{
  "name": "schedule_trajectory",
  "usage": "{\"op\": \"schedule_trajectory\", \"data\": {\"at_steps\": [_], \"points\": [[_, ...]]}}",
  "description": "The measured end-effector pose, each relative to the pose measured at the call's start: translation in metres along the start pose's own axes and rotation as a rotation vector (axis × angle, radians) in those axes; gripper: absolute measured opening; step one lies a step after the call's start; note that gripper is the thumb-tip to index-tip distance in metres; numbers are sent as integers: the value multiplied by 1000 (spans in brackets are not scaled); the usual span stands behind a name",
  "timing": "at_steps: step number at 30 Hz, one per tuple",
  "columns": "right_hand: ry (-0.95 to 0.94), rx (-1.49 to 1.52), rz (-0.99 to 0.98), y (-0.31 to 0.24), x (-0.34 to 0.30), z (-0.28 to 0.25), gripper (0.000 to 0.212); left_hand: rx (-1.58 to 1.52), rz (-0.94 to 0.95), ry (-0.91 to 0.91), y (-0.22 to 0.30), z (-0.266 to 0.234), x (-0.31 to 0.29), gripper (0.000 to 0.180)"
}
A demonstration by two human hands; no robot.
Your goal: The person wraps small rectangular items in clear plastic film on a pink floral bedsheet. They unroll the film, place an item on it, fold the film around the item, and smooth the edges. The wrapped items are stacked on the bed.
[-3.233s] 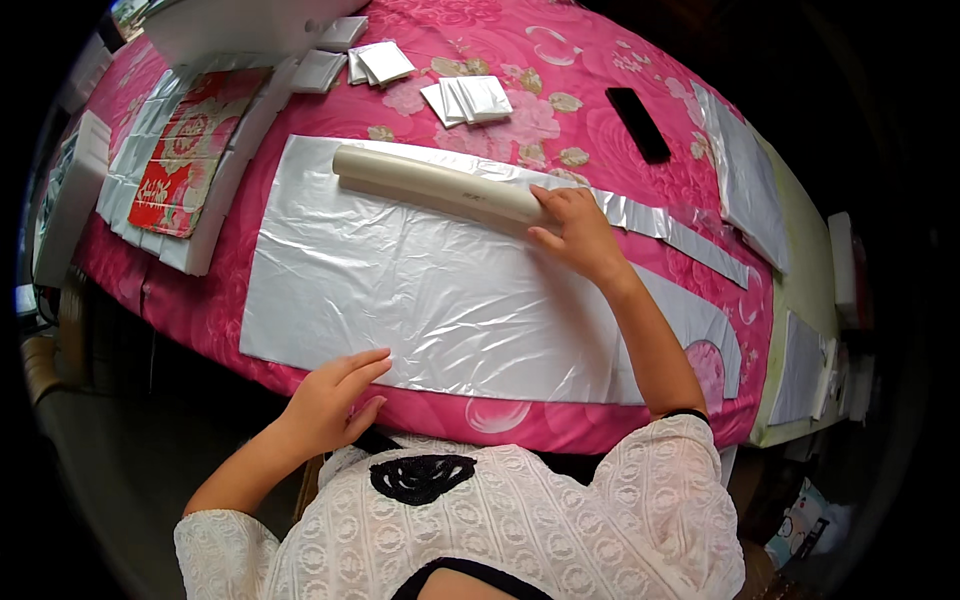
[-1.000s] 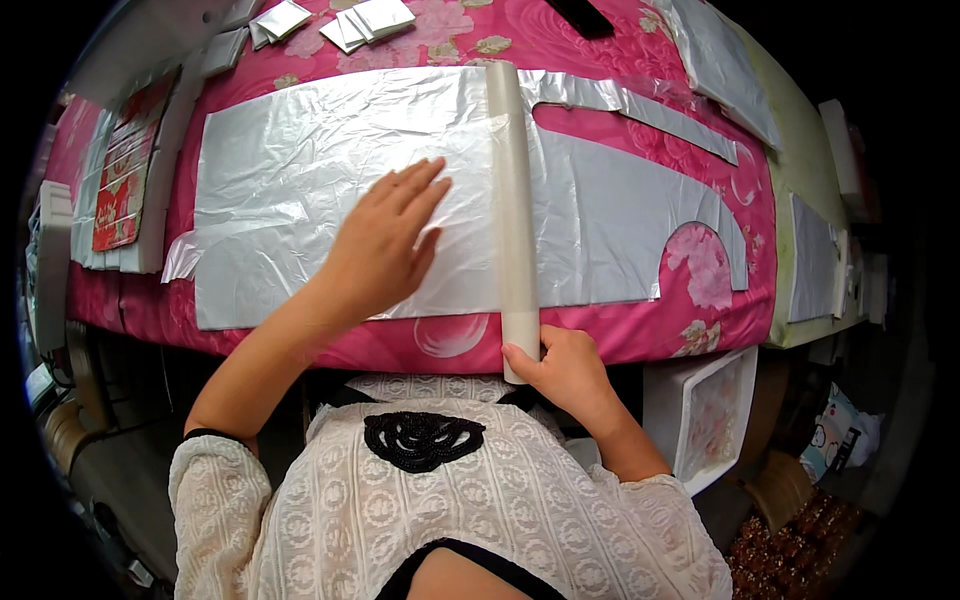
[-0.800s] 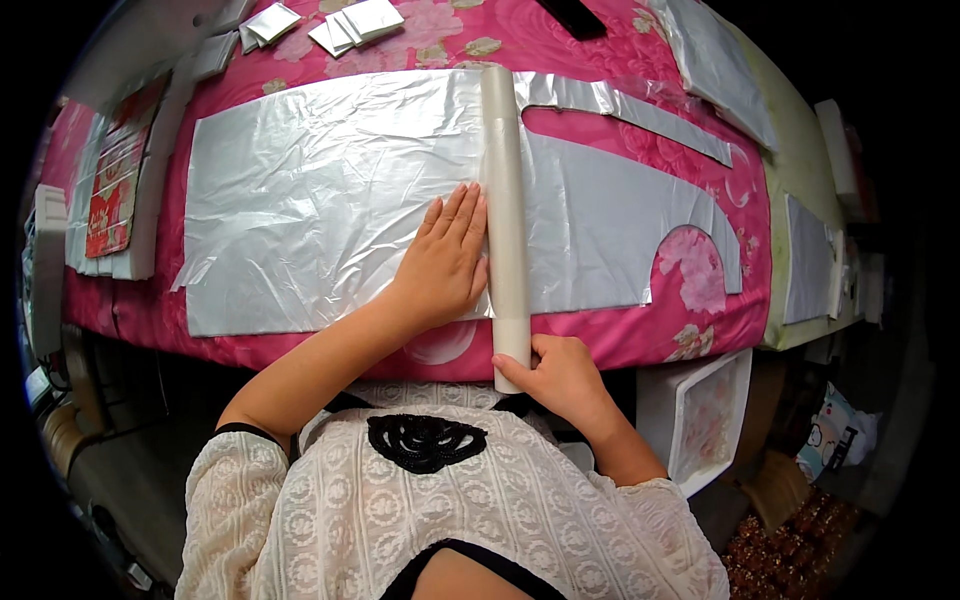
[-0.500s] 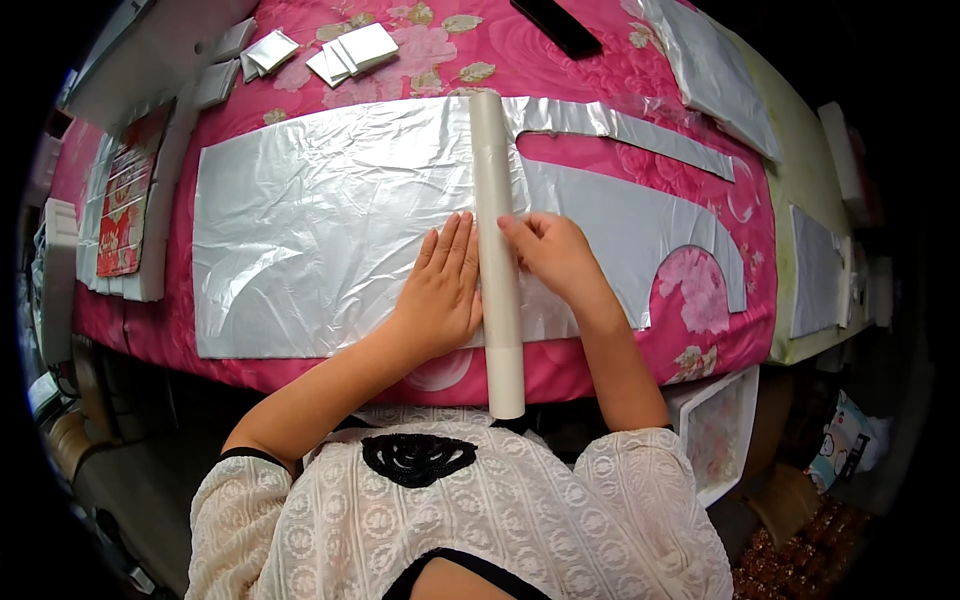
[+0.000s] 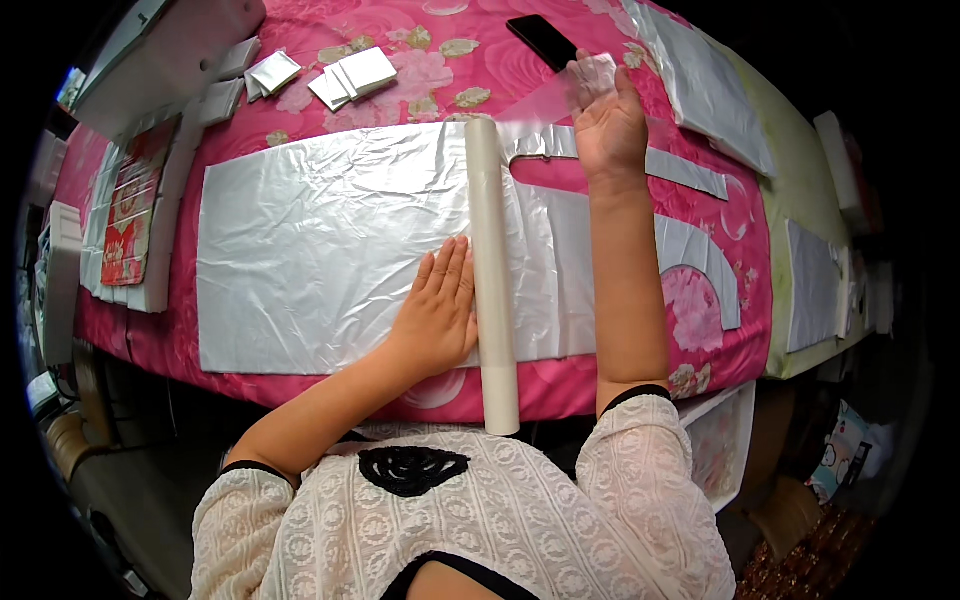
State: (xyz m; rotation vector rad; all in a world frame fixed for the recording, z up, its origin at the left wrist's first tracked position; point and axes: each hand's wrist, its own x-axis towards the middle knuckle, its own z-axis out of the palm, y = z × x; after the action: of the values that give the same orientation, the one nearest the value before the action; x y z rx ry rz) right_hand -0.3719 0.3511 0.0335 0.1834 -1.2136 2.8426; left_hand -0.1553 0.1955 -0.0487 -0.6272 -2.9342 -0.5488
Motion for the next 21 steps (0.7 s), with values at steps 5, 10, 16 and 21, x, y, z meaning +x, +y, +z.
{"op": "schedule_trajectory", "data": {"at_steps": [5,10,16,21], "points": [[-490,-544,84,46,-48,113,49,-1,-8,19,-2,-1,-5,64],[-822,-1066,-64,178,-126,160,63,-74,89,163,-3,10,0,61],[-1127,-1066,97,203,-184,185,63,95,76,232,-10,33,3,57],[-1112,-847,-268,99,-179,121,54,64,-1,230,-13,33,-5,59]]}}
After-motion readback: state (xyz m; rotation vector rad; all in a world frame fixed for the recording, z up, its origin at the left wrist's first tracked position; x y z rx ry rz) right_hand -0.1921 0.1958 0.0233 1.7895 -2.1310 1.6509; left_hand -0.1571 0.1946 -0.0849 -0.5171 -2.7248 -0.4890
